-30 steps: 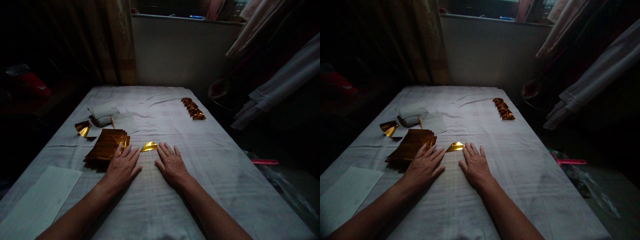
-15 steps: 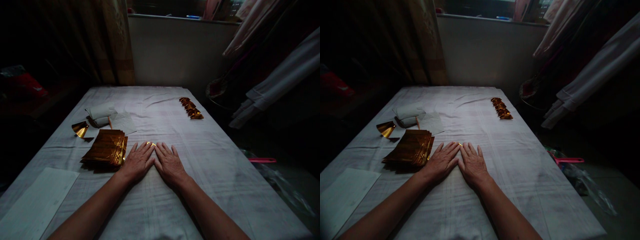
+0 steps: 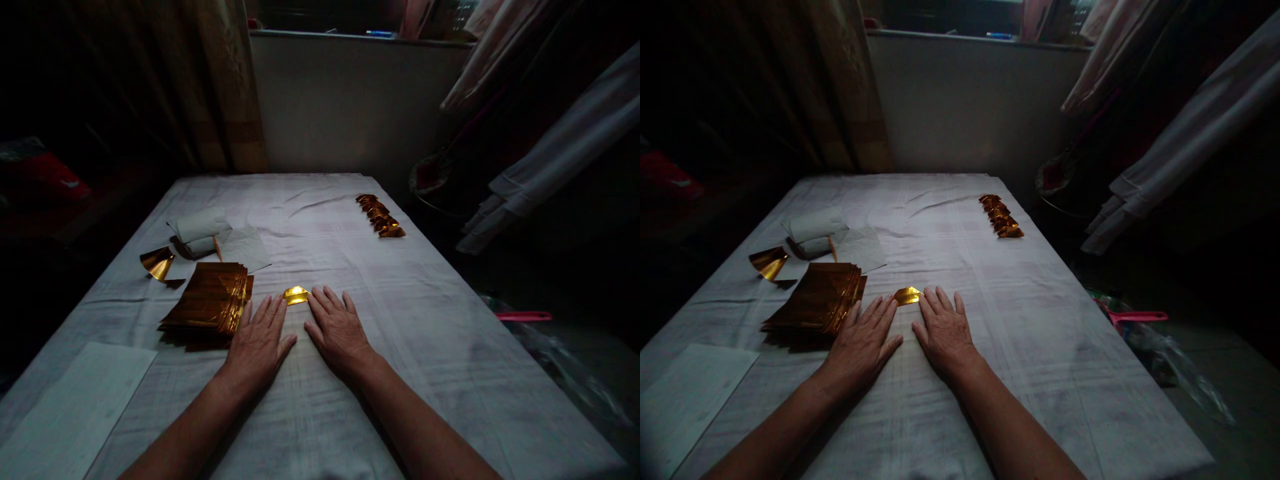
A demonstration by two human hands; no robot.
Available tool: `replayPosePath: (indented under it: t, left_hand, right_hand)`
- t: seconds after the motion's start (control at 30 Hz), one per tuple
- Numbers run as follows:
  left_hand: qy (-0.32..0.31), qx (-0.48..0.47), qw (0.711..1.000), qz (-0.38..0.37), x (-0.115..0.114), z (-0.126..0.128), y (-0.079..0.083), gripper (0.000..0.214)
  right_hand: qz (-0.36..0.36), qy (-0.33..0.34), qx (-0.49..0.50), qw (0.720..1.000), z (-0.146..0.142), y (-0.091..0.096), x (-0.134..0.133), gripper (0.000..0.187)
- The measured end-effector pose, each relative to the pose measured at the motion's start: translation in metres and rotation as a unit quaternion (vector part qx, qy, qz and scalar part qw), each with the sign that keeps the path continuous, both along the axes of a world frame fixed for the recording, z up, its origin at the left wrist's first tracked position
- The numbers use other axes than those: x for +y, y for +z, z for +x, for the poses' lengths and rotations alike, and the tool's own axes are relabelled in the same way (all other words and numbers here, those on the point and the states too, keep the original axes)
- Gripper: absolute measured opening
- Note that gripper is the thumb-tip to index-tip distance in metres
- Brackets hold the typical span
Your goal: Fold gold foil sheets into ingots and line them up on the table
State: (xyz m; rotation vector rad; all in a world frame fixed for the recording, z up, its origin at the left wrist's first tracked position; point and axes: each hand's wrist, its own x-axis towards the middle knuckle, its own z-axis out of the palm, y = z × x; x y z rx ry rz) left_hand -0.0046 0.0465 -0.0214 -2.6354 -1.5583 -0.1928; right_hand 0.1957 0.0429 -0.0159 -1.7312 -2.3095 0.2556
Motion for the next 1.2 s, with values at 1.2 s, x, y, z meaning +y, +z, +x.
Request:
replayPosePath:
  t: [1.2]
  left_hand:
    - [0.107, -0.015, 0.991, -0.08, 0.036, 0.045, 0.042, 0.033]
  right_hand:
    - [0.105, 0.059, 0.205, 0.971, 0.016, -0.003, 0.008, 0.013]
